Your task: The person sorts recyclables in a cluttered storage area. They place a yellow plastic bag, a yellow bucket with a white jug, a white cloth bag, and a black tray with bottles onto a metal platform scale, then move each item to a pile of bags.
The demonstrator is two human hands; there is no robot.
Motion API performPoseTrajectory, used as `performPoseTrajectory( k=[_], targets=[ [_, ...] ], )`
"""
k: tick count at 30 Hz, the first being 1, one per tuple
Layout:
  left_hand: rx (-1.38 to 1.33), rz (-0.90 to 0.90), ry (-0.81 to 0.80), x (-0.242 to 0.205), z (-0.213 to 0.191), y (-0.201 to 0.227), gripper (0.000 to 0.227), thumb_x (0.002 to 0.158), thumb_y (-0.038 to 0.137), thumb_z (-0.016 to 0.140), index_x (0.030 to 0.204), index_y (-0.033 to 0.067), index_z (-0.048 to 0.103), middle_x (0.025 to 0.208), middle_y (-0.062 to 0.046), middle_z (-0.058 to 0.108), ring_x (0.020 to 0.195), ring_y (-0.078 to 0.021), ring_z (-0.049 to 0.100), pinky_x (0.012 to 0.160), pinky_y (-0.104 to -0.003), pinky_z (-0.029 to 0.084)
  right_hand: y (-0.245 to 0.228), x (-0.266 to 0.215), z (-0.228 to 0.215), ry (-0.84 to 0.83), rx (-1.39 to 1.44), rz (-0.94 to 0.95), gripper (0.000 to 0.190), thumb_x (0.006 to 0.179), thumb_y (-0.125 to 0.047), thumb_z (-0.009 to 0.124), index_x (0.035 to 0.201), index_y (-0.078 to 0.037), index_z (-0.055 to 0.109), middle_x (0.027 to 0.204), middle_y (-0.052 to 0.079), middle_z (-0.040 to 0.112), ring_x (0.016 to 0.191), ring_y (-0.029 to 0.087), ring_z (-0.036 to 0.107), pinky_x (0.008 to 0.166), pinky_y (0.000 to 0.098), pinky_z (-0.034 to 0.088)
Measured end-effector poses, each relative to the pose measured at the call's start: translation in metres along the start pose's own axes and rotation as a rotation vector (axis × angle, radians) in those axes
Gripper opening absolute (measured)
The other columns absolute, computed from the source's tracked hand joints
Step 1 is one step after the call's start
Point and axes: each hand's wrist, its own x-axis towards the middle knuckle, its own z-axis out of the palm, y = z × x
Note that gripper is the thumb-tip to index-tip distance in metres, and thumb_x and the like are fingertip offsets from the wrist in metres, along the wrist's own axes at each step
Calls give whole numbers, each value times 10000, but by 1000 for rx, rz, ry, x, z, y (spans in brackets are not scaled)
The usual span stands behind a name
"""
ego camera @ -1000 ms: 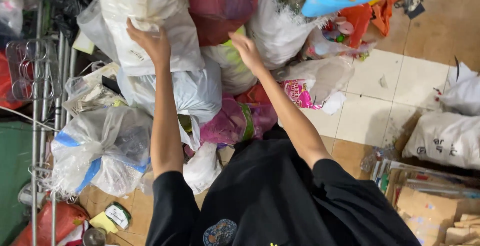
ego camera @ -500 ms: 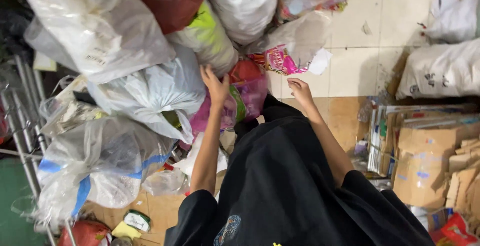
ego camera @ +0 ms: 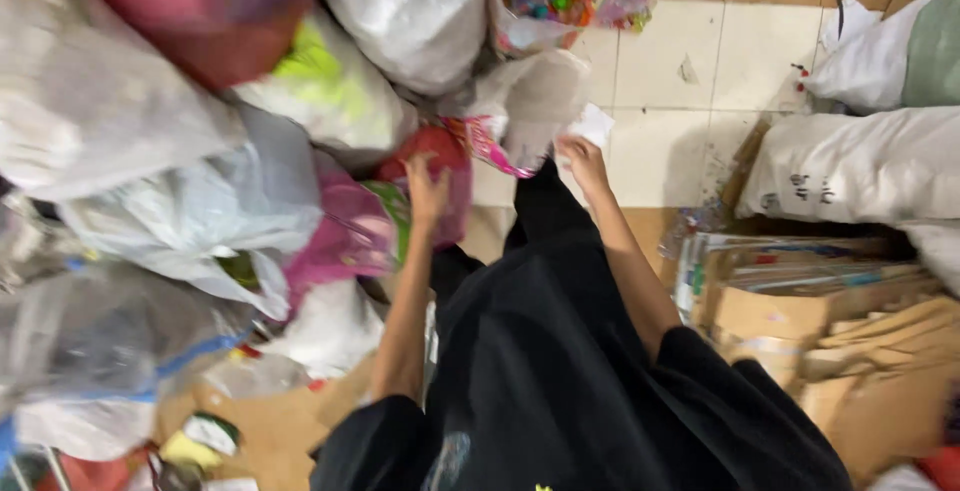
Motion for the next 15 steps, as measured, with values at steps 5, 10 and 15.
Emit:
performPoseTrajectory(
  k=[5,10,15],
  targets=[
    [-54,-259,36,18,56,52,335,893,161,754,1196,60,653,1223,-184,645,1194,-366,592,1069,-436,466,1,69,-54,-46,-157,98,289,960,-211,613,1201,-83,710,1134,25,736,998,134,695,785,322,564],
    [-25,-491,85,10,121,50,575,848,300,819,1288,38,557,1233,-238,592,1171,-400,576,1026,-451,460,6,116,-81,-80,-390,118,509,915,-229,655,1394,-83,560,1109,64,748,875,196,673,735,332,544],
    [72,-684,131,-2,171,19,858,764,399,889,1356,-15,427,1307,-330,518,1210,-478,520,1002,-500,444,52,149,-81,-66,-405,331,736,893,-330,714,1516,-116,387,1171,125,712,1014,227,673,766,382,592]
  ],
)
